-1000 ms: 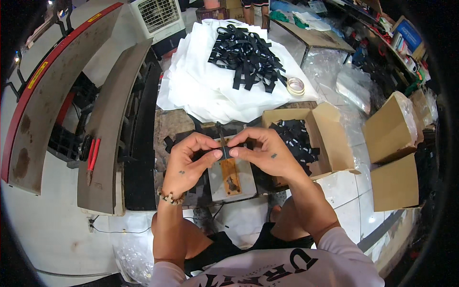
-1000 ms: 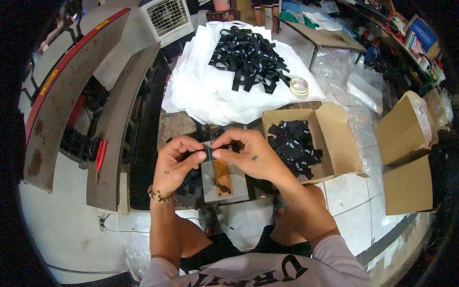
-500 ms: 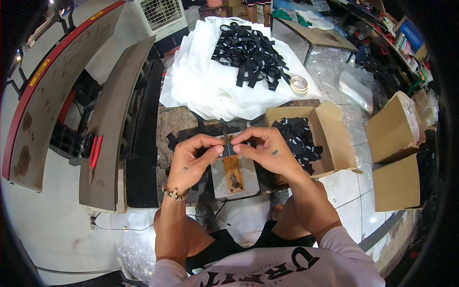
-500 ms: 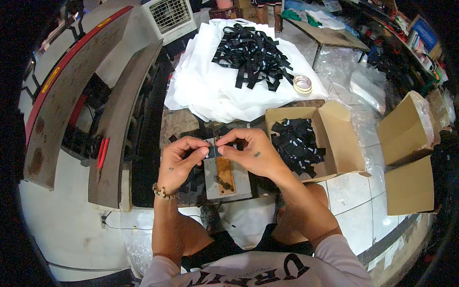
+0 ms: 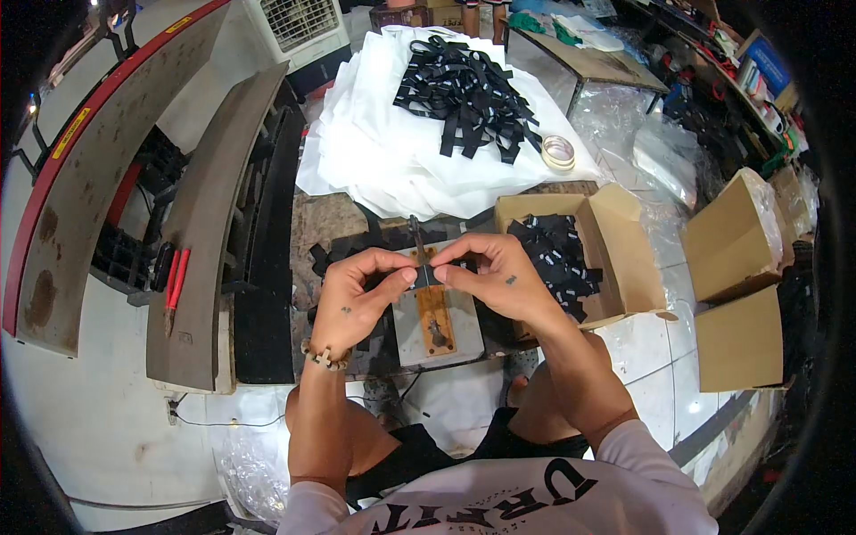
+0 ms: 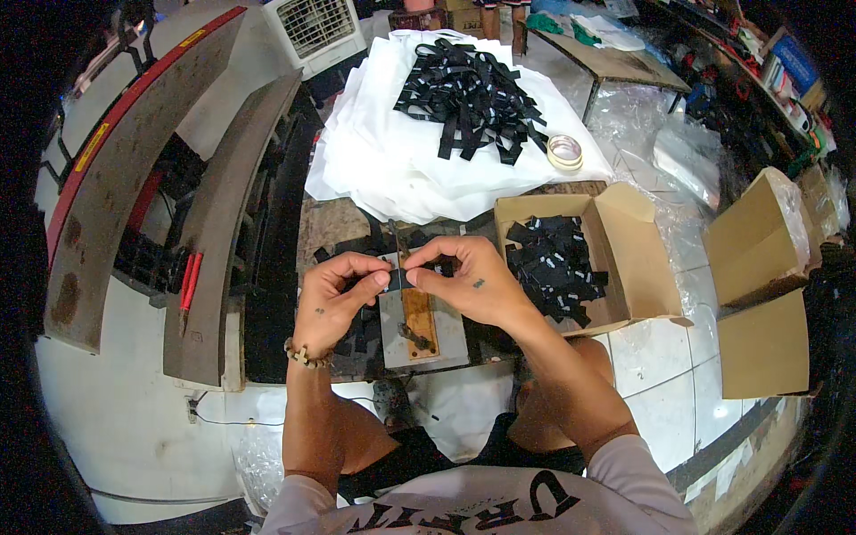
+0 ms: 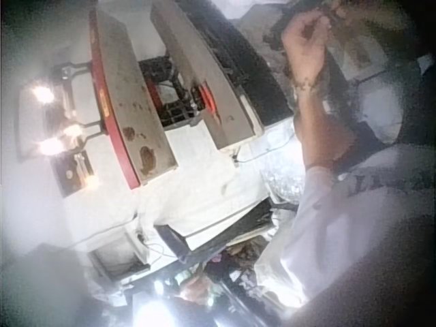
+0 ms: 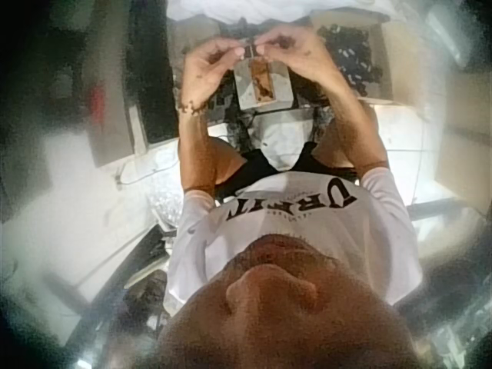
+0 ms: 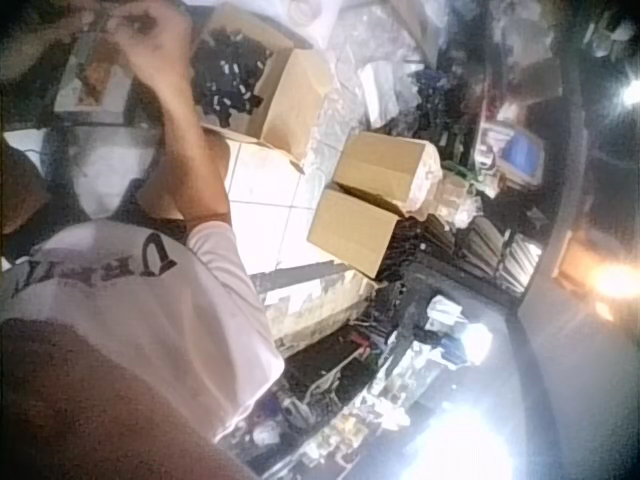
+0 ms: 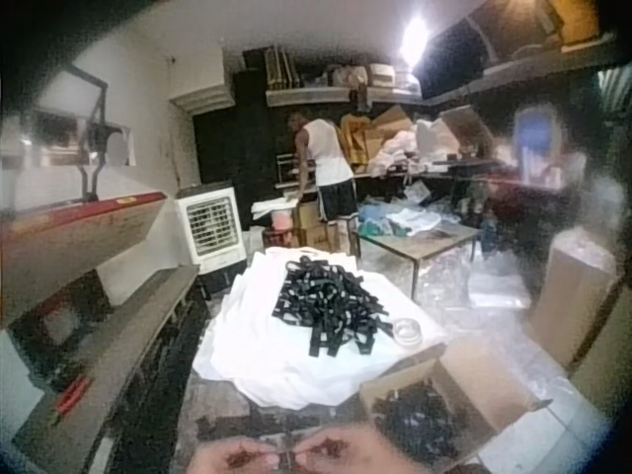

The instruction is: The person assembles black straps by sliding small plastic labels onto them and using a heating tool to secure components.

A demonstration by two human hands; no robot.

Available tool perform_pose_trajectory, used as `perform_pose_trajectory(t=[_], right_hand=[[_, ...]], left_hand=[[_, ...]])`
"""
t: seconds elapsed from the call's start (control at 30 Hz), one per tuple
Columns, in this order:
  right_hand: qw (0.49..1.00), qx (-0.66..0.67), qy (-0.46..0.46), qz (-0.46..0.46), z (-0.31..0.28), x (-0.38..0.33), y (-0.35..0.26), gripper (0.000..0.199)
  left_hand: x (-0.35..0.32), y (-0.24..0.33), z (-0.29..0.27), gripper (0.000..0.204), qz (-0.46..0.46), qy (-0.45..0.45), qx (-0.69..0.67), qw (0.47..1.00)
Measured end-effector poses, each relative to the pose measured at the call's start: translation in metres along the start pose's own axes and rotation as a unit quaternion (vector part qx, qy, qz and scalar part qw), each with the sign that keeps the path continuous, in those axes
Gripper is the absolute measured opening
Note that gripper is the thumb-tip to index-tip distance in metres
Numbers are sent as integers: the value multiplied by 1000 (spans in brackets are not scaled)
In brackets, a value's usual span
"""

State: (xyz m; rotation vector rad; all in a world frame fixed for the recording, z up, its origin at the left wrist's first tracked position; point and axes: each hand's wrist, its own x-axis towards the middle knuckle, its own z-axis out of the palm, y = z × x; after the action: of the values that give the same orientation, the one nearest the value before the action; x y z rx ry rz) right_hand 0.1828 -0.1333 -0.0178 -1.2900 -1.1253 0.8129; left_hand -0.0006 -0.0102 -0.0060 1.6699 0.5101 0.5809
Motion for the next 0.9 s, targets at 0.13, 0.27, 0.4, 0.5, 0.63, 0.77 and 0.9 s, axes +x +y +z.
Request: perform_pose_trajectory(t=[0.13,0.27,0.4,0.5,0.63,0.77,0.9], right_hand=[[1000,-18,-1,-5,-2,-1,-1,14],[1000,-12,-4,19,-2,-2,-7,14],[1000,0,-9,16,-2,-2,-5,14],[999,-19,-10,24,-1,-2,-10,13],[1000,2,-13,7,0,0,1,13],[1000,11,-12,13,-7,0,5,13],[993,-119,13,26,-50,2,9,12]], left_hand=[[0,1,1,12,-5,-1,2,1000],[0,1,2,12,-6,-1,3,1000],[0,1,2,12,-9,-2,6,1000],[0,-1,1,12,-12,-2,6,1000],[0,-1,1,13,-20,-3,3,1000],[1,-6,-1,12,-10,-1,15,1000],[-8,-6,-13,12,-3,23,36,999]])
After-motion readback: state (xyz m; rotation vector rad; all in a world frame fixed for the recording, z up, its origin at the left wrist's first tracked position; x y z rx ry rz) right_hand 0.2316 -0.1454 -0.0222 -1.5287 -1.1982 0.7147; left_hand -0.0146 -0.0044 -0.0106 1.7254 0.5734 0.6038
